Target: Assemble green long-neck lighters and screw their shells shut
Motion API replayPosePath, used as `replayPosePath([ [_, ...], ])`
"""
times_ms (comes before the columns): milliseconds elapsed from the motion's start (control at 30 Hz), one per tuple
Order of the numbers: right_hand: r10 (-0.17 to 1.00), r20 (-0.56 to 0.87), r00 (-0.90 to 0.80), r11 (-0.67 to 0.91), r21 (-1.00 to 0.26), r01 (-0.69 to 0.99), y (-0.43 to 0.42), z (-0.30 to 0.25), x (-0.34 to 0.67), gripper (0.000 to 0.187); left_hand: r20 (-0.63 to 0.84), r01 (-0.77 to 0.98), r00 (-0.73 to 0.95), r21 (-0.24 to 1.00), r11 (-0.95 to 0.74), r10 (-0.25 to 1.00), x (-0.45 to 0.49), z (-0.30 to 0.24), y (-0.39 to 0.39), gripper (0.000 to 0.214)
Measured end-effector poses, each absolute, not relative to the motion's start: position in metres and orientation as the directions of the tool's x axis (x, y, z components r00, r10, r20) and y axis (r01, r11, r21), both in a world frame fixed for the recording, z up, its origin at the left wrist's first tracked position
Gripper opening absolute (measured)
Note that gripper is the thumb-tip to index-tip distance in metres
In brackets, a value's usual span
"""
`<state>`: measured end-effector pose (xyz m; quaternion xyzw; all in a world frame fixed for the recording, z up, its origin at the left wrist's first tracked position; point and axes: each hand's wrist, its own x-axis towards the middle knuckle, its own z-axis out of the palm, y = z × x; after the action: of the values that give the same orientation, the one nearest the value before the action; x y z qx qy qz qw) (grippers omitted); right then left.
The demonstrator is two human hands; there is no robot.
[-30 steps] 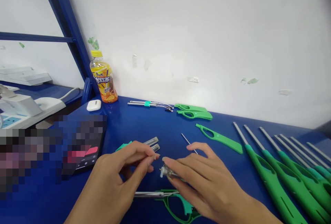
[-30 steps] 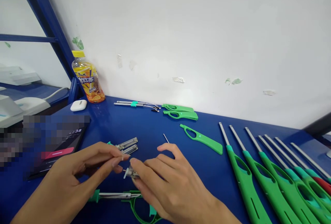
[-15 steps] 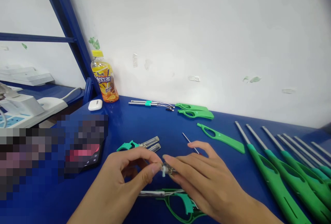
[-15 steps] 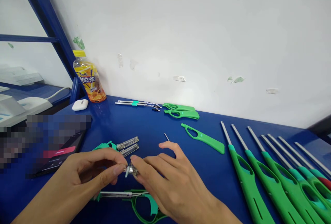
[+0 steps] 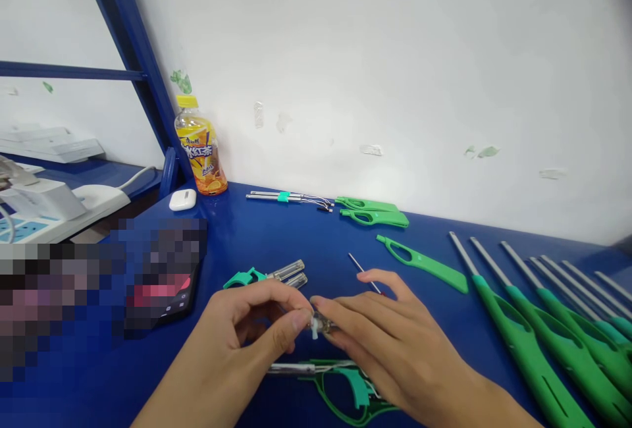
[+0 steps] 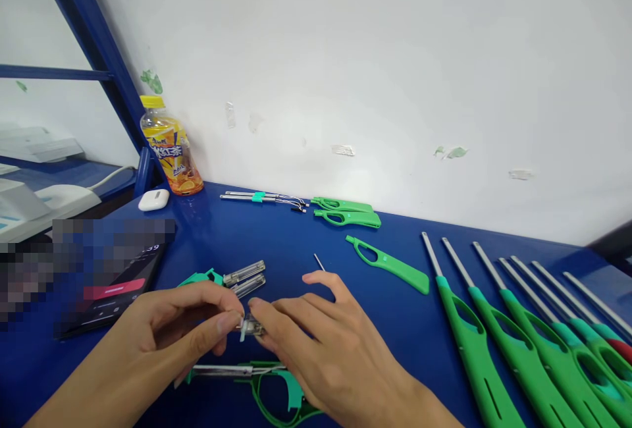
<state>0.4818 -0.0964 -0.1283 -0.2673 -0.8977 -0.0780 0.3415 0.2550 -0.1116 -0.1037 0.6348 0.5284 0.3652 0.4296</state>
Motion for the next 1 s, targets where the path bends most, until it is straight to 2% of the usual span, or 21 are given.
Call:
replayPosePath([
  [200,0.446,0.643,-0.623,0.846,-0.076,0.527,-0.096,-0.132,0.484,0.024,-0.004,0.349,0.191,0.935,-0.064,0.982,0.256,-0.101,-0.113,0.023],
  [433,0.449,0.609,-0.654,0.859,-0.094,0.503,-0.093,-0.139,0.49,0.036,-0.168,0.434,0.221,0.899,0.057,0.961,0.255,-0.121,-0.113,0.033],
  [567,0.459,0.587,-0.667,0.859,-0.103,0.501,-0.092,-0.141,0.491,0.041,-0.173,0.466,0.22,0.883,0.053,0.96,0.253,-0.125,-0.114,0.038],
  [800,0.458,0.572,-0.68,0.862,-0.1,0.496,-0.093,-0.139,0.492,0.037,-0.067,0.444,0.269,0.894,-0.062,0.961,0.252,-0.12,-0.118,0.034],
  [1000,0.433,0.582,-0.688,0.862,-0.043,0.506,-0.092,-0.137,0.489,0.035,0.194,0.506,0.304,0.797,-0.331,0.933,0.252,-0.118,-0.12,0.027],
])
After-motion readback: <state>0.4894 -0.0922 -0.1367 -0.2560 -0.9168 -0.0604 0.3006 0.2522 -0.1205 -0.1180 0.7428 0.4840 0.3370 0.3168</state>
